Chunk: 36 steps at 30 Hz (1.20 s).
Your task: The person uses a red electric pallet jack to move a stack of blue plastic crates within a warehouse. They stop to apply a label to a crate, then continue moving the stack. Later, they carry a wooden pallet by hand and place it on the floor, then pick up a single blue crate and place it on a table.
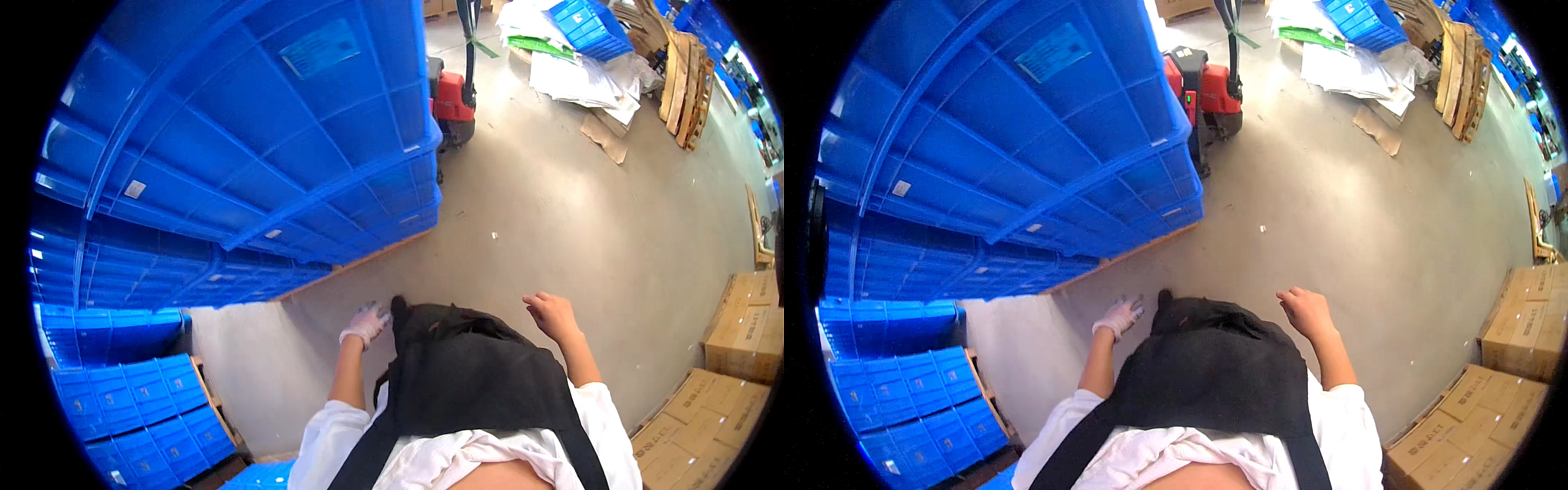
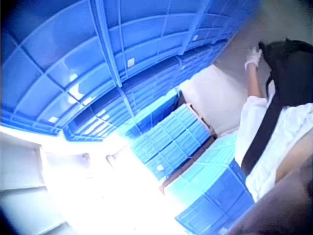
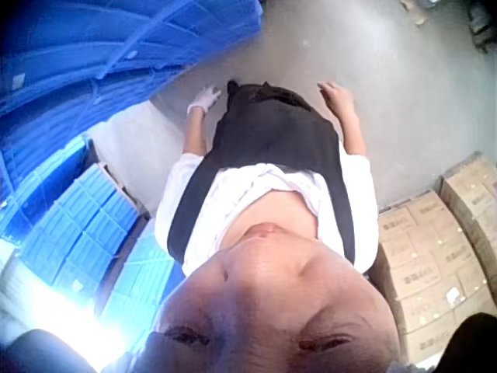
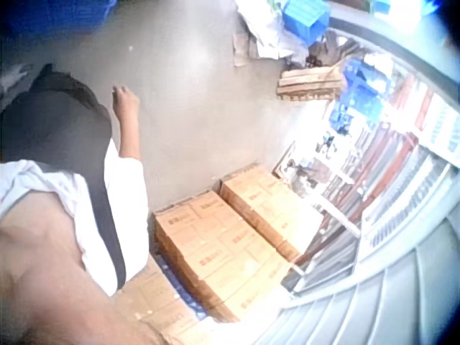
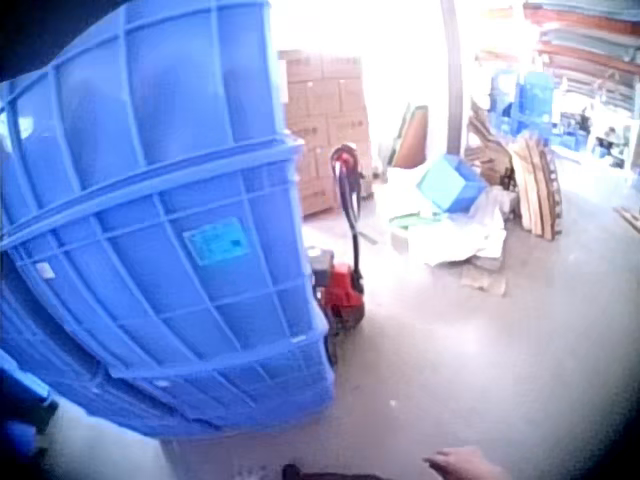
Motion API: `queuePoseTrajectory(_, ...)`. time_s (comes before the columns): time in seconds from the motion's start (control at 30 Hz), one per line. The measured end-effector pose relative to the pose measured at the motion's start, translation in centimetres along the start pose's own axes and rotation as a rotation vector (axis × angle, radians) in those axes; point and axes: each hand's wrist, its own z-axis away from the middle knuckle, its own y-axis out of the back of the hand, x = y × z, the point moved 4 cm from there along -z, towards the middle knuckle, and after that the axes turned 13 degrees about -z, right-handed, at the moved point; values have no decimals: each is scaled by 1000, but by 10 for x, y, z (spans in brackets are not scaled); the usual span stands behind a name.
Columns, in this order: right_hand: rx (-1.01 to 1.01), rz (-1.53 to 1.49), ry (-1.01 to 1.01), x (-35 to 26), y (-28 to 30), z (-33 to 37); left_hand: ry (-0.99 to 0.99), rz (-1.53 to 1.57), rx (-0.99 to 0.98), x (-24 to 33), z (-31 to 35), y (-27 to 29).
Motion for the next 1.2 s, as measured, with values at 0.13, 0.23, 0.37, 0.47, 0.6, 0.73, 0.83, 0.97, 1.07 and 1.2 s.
queuePoseTrajectory(0.13, -40, -31, 48, 39, 38, -19, -30, 145, 150, 81, -31, 58)
queuePoseTrajectory(0.23, -3, -46, 65, 60, 61, -68, -74, 72, 239, 114, -69, 119)
queuePoseTrajectory(0.37, -41, -122, 38, 106, 70, -131, -110, 72, 330, 149, -135, 181)
queuePoseTrajectory(0.47, -188, -250, 24, 145, 92, -152, -136, 11, 219, 185, -196, 225)
queuePoseTrajectory(0.6, -107, -194, -158, 227, 169, -190, -265, 4, 237, 249, -252, 331)
queuePoseTrajectory(0.73, -20, -130, -236, 295, 232, -254, -344, 42, 389, 272, -291, 422)
queuePoseTrajectory(0.83, -33, -221, -209, 322, 257, -323, -344, 216, 559, 265, -323, 475)
queuePoseTrajectory(0.97, -286, -287, 2, 363, 270, -451, -304, 498, 1063, 244, -351, 568)
queuePoseTrajectory(1.07, -363, -257, 225, 333, 338, -599, 5, 710, 1358, 223, -334, 673)
queuePoseTrajectory(1.2, 128, -334, 846, 229, 466, -777, 218, 905, 1631, 210, -337, 784)
